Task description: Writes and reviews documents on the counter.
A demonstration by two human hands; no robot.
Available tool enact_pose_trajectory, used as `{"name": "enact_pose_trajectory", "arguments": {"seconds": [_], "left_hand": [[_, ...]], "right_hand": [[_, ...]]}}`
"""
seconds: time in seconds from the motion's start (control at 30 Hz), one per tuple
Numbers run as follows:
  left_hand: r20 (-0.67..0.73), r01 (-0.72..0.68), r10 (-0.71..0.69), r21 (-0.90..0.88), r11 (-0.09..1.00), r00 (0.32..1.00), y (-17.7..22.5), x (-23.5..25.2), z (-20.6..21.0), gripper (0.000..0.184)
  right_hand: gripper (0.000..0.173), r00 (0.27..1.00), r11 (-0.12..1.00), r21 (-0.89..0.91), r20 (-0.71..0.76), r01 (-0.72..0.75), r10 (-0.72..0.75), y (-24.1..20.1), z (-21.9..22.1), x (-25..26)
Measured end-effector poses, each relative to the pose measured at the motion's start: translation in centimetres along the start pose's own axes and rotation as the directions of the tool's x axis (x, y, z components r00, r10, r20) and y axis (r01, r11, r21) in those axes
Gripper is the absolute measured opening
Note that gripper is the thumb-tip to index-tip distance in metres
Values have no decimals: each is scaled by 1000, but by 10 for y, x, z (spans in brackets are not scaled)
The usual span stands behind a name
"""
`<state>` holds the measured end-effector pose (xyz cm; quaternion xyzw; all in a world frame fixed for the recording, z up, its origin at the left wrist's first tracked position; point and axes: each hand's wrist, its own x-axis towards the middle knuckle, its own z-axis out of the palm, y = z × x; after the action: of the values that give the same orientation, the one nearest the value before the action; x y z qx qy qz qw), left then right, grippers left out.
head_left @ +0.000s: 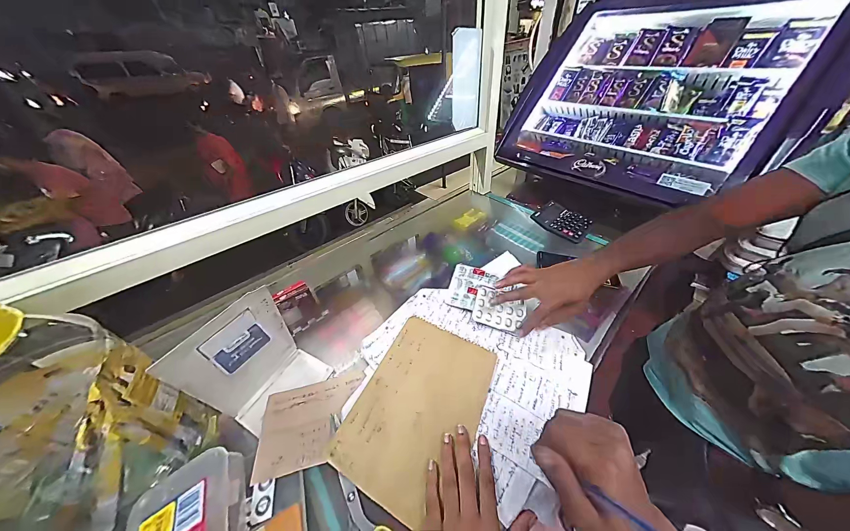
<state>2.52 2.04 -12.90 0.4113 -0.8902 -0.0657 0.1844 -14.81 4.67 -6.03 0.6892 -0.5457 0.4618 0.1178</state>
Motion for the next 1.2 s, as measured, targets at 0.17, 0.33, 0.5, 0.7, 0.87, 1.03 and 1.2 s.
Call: {"name": "enact_pose_trajectory", "arguments": {"seconds": [0.17, 0.33, 0.5, 0.7, 0.87, 1.03, 1.2], "left_hand": [[-46, -9, 9, 6, 1000, 999, 0, -1, 1, 75], [-56, -18, 18, 11, 1000, 998, 0, -1, 1, 75], [-57, -14, 16, 40, 999, 998, 0, -1, 3, 74], [-69, -19, 21, 36, 999, 997, 0, -1, 2, 72], [-74, -21, 23, 32, 999, 997, 0, 0, 4, 77], [-61, -20, 22, 47, 999, 998, -1, 0, 2, 77], [-42, -39, 41, 37, 999, 998, -2, -1, 0, 69]], "right_hand": [[55, 996, 1000, 21, 83, 13, -15, -5, 15, -11], [54, 997, 997, 73, 73, 24, -29, -5, 16, -14], [53, 997, 993, 107, 55, 47, -54, -3, 18, -18], [51, 996, 988, 137, 52, 67, -75, -5, 21, -21], [46, 978, 967, 166, -106, 195, -179, -10, 19, -25], [45, 948, 930, 197, -143, 309, -284, -15, 15, -30], [40, 955, 936, 231, -190, 267, -226, -10, 33, -36]]}}
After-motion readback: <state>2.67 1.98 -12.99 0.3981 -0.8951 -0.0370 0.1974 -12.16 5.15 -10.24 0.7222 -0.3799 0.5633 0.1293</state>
